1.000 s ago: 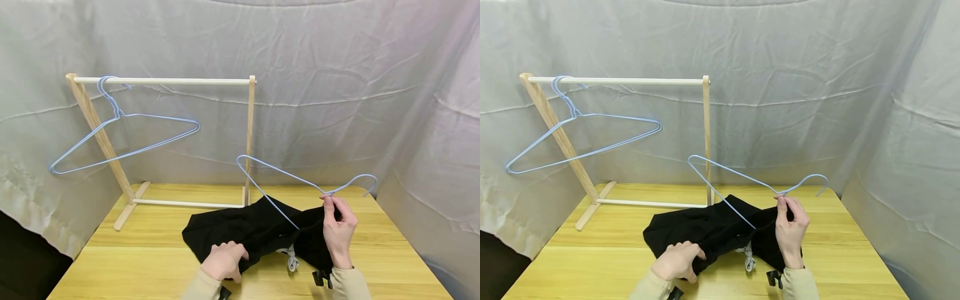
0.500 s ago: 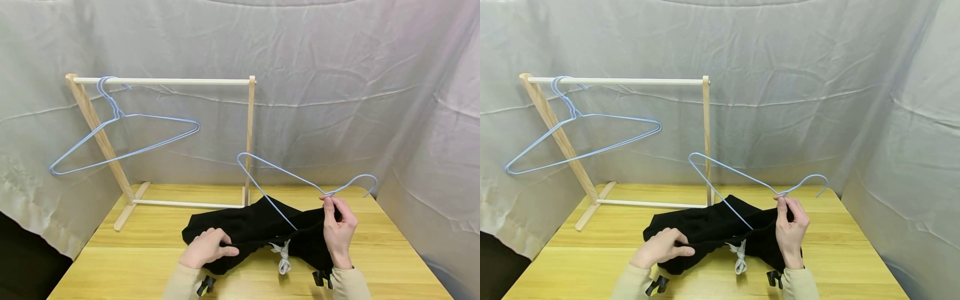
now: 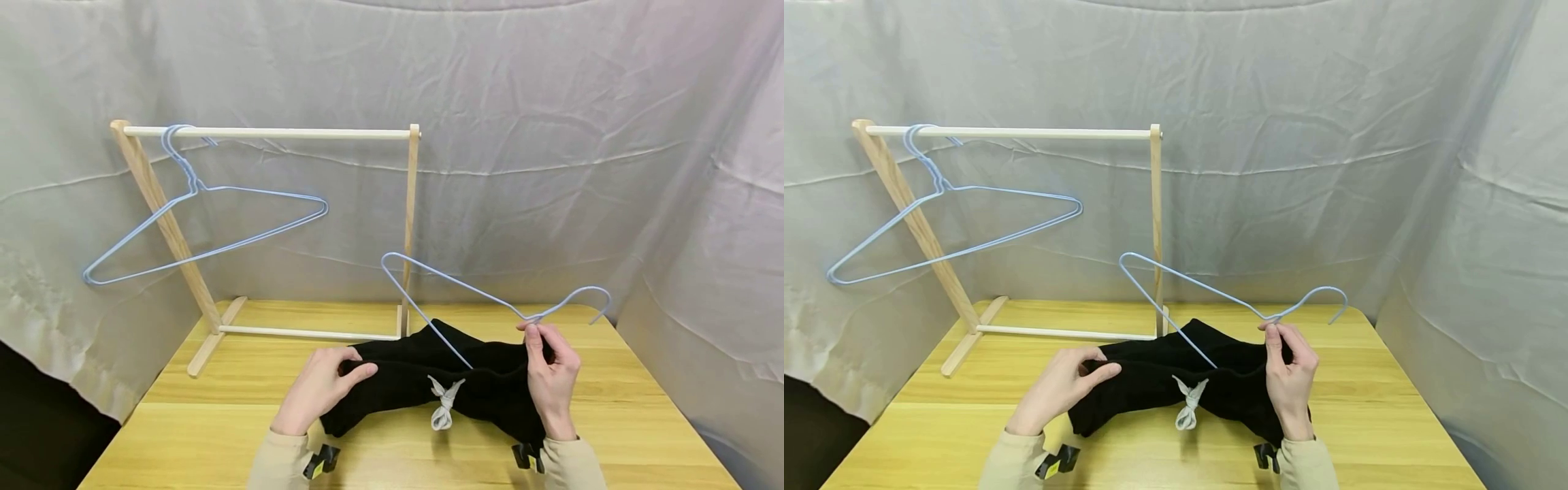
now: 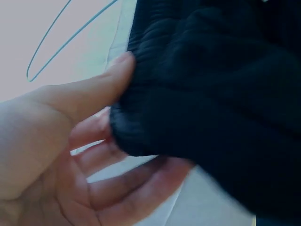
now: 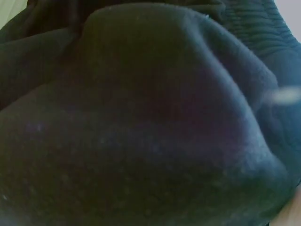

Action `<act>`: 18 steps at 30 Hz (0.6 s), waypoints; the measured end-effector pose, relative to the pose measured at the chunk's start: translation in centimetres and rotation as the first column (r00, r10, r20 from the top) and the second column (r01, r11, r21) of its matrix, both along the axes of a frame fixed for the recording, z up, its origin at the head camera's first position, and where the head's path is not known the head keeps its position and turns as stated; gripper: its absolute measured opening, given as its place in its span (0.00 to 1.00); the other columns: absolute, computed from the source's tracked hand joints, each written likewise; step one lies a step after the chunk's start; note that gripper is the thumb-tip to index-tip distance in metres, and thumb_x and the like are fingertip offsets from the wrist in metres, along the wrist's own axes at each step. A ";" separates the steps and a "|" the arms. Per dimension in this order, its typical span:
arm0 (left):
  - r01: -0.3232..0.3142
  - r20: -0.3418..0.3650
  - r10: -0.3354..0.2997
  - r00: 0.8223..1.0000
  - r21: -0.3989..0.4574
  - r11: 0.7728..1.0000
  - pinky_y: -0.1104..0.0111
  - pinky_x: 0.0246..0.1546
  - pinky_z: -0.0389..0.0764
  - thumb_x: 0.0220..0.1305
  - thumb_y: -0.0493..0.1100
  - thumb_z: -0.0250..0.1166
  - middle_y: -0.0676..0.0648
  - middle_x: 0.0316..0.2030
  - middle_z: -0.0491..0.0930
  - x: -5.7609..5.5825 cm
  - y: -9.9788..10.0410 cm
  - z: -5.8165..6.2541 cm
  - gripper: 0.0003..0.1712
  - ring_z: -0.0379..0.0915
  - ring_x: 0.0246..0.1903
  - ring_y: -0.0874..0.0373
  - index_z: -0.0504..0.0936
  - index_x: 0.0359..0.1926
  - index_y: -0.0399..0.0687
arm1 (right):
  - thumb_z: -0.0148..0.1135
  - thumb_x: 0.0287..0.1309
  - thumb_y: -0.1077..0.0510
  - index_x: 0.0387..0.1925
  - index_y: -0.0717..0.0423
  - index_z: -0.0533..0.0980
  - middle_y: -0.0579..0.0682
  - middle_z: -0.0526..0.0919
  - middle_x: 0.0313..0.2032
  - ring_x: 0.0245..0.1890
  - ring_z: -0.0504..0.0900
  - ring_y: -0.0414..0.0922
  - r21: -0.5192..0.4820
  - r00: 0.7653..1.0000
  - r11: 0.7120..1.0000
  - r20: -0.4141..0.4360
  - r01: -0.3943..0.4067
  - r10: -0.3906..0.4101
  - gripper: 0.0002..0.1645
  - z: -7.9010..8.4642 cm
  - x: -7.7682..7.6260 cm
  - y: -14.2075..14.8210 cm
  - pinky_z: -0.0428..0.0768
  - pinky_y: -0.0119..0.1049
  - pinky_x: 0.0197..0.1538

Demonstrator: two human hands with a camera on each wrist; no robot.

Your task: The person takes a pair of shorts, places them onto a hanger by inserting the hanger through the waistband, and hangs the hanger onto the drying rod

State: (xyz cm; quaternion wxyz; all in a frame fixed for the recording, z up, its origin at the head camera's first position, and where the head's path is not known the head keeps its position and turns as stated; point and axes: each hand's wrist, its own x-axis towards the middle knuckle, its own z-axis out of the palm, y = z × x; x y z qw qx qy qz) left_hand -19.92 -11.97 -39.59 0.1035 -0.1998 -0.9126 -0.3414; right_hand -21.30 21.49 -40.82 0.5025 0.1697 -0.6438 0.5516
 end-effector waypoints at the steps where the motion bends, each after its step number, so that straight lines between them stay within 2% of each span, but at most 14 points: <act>1: -0.012 -0.011 0.012 1.000 0.022 1.000 0.75 0.32 0.71 0.64 0.55 0.69 0.58 0.26 0.81 0.0 0.0 0.0 0.12 0.62 0.20 0.71 0.85 0.32 0.53 | 0.53 0.61 0.80 0.28 0.79 0.78 0.40 0.77 0.24 0.26 0.72 0.32 0.002 1.000 1.000 0.002 -0.008 0.008 0.09 0.0 0.0 0.0 0.68 0.19 0.31; 6: -0.022 -0.108 0.038 0.993 0.143 0.990 0.74 0.33 0.70 0.66 0.52 0.68 0.58 0.26 0.75 -0.2 0.1 0.0 0.09 0.63 0.24 0.68 0.82 0.33 0.56 | 0.52 0.62 0.80 0.29 0.79 0.78 0.44 0.74 0.22 0.24 0.70 0.32 0.008 0.999 0.999 0.009 -0.044 0.044 0.09 0.1 0.2 0.0 0.66 0.20 0.28; 8: -0.007 -0.171 0.042 0.984 0.196 0.981 0.73 0.34 0.72 0.66 0.49 0.68 0.57 0.29 0.77 -0.4 0.1 -0.1 0.06 0.67 0.28 0.68 0.82 0.35 0.55 | 0.52 0.61 0.80 0.29 0.79 0.78 0.44 0.74 0.22 0.24 0.70 0.33 0.015 0.998 0.998 0.013 -0.057 0.057 0.09 0.1 0.2 0.1 0.66 0.20 0.28; 11: 0.033 -0.276 0.048 0.960 0.284 0.958 0.73 0.34 0.73 0.64 0.42 0.69 0.54 0.33 0.80 -0.6 0.3 -0.1 0.03 0.70 0.31 0.67 0.82 0.36 0.52 | 0.52 0.61 0.81 0.30 0.79 0.78 0.45 0.73 0.22 0.23 0.69 0.33 0.036 0.997 0.996 0.015 -0.077 0.077 0.09 0.1 0.2 0.2 0.66 0.21 0.27; 13: 0.046 -0.329 0.077 0.941 0.352 0.935 0.74 0.33 0.73 0.63 0.38 0.70 0.52 0.37 0.81 -0.7 0.4 -0.1 0.05 0.71 0.35 0.66 0.83 0.37 0.51 | 0.52 0.60 0.82 0.30 0.78 0.78 0.46 0.73 0.22 0.23 0.69 0.34 0.059 0.995 0.994 0.017 -0.095 0.095 0.09 0.1 0.2 0.2 0.65 0.22 0.27; 18: 0.029 -0.396 0.189 0.899 0.484 0.875 0.76 0.26 0.66 0.59 0.33 0.71 0.46 0.45 0.76 -0.8 0.8 0.1 0.09 0.66 0.32 0.66 0.83 0.36 0.51 | 0.50 0.57 0.85 0.31 0.78 0.78 0.44 0.75 0.25 0.24 0.69 0.35 0.133 0.986 0.977 0.015 -0.167 0.167 0.11 -0.1 0.1 0.1 0.66 0.24 0.27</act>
